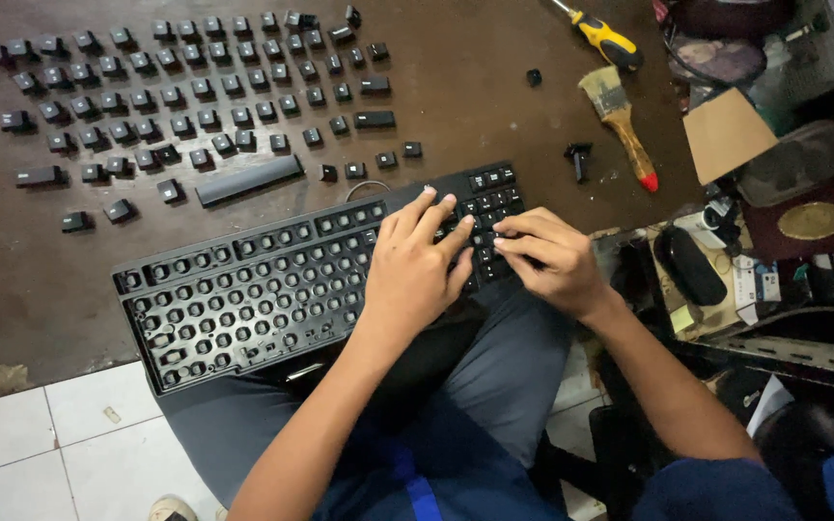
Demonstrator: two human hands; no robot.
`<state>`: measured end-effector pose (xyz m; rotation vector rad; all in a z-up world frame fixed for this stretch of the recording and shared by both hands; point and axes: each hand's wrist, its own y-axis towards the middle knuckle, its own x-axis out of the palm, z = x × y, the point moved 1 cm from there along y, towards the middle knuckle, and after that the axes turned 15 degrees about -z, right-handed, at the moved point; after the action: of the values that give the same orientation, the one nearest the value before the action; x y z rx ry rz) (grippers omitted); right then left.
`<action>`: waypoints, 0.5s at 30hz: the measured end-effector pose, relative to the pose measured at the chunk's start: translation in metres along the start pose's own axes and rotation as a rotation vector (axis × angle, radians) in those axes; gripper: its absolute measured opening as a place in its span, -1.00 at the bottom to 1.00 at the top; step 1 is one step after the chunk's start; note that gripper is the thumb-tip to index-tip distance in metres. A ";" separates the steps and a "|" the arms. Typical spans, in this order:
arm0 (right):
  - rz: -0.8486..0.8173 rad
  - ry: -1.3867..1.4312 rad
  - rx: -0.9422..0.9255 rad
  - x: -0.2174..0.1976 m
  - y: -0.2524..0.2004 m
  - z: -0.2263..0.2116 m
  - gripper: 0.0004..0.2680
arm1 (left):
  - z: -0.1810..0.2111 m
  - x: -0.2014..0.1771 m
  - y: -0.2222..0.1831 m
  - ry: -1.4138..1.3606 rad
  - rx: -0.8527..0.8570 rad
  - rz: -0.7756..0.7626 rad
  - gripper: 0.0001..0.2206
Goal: Reassembling a computer keyboard by attaching keycaps to the switches and using a screwdriver for assembly.
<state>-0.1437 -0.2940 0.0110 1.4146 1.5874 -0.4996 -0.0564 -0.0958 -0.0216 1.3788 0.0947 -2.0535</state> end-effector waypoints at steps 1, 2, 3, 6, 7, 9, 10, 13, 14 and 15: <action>-0.004 -0.001 -0.005 -0.002 0.002 0.001 -0.95 | 0.000 -0.001 0.001 0.000 -0.004 0.005 -0.71; -0.004 0.035 0.021 -0.003 0.002 0.002 -0.92 | 0.000 -0.001 0.000 -0.004 -0.010 -0.008 -0.71; -0.004 0.071 0.046 -0.004 0.002 0.004 -0.88 | 0.000 0.000 0.001 -0.007 -0.016 -0.020 -0.71; 0.106 0.129 0.231 -0.013 -0.017 0.036 -0.81 | 0.000 -0.003 0.002 -0.031 -0.017 -0.035 -0.71; 0.106 0.127 0.232 -0.021 -0.011 0.045 -0.81 | 0.000 -0.003 0.001 -0.031 -0.015 -0.035 -0.71; 0.138 0.092 0.244 -0.037 0.001 0.064 -0.81 | 0.000 -0.001 0.001 -0.020 -0.013 -0.035 -0.70; 0.141 0.089 0.245 -0.040 0.011 0.074 -0.81 | 0.000 -0.001 0.001 -0.019 -0.008 -0.034 -0.70; 0.050 -0.112 0.169 -0.037 0.036 0.107 -0.85 | 0.000 0.000 0.001 0.009 -0.010 -0.046 -0.69; -0.033 -0.167 0.130 -0.029 0.043 0.118 -0.84 | 0.001 0.000 0.001 0.007 -0.014 -0.045 -0.69; -0.116 -0.222 0.092 -0.021 0.051 0.130 -0.82 | 0.001 -0.002 0.001 0.006 -0.018 -0.045 -0.69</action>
<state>-0.0514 -0.3953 -0.0218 1.2902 1.4872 -0.7806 -0.0558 -0.0966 -0.0195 1.3834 0.1479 -2.0802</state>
